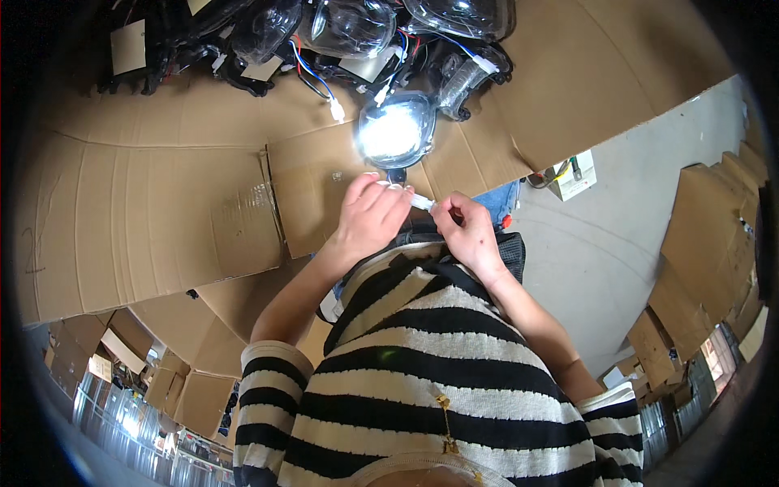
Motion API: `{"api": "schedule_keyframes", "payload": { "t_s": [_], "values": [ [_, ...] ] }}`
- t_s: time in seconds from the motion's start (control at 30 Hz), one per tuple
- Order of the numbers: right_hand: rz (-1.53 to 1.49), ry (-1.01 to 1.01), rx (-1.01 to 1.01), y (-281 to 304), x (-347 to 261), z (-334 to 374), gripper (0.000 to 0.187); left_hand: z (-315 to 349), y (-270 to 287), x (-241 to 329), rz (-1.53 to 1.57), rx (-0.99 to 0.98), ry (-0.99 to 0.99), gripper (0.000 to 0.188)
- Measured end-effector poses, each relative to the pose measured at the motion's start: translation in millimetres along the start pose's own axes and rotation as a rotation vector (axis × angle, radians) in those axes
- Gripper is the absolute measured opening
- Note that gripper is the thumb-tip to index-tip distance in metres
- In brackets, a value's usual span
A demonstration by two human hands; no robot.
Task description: The person repeatedly picks up small electronic components with attached wires from a cardboard box. They connect two white plastic connectors by hand, then place the assembled unit back into the box. This process is repeated for multiple units throughout the video.
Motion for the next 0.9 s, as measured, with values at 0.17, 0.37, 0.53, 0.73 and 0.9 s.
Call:
{"api": "schedule_keyframes", "payload": {
  "t_s": [0.17, 0.37, 0.53, 0.73, 0.9],
  "values": [
    [-0.042, -0.044, -0.059, 0.7, 4.1, -7.2, 0.014, -3.4, -2.2, -3.0, -0.010, -0.058, -0.044, 0.018],
    [-0.153, -0.014, -0.170, 35.2, 0.8, 2.5, 0.015, 21.6, 42.3, 8.6, 0.209, 0.171, 0.437, 0.018],
    [-0.201, -0.030, -0.219, 59.9, 0.2, 7.8, 0.011, 85.7, 140.2, 32.6, 0.862, 0.967, 0.707, 0.023],
    [-0.182, 0.038, -0.293, 55.8, -8.8, 11.0, 0.009, 126.1, 327.0, 97.5, 0.050, 1.219, 0.389, 0.026],
    [-0.152, 0.122, -0.319, 50.7, -12.4, 13.7, 0.011, 232.3, 441.2, 57.6, -0.898, 1.552, 0.786, 0.024]
  ]
}}
Point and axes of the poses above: each hand's wrist, its own z-axis away from the middle knuckle, its own y-axis out of the back of the hand, x = y × z, the point moved 1 cm from there along -z, towards the middle knuckle, and after that the axes turned 10 degrees about z, right-handed, at the moved point
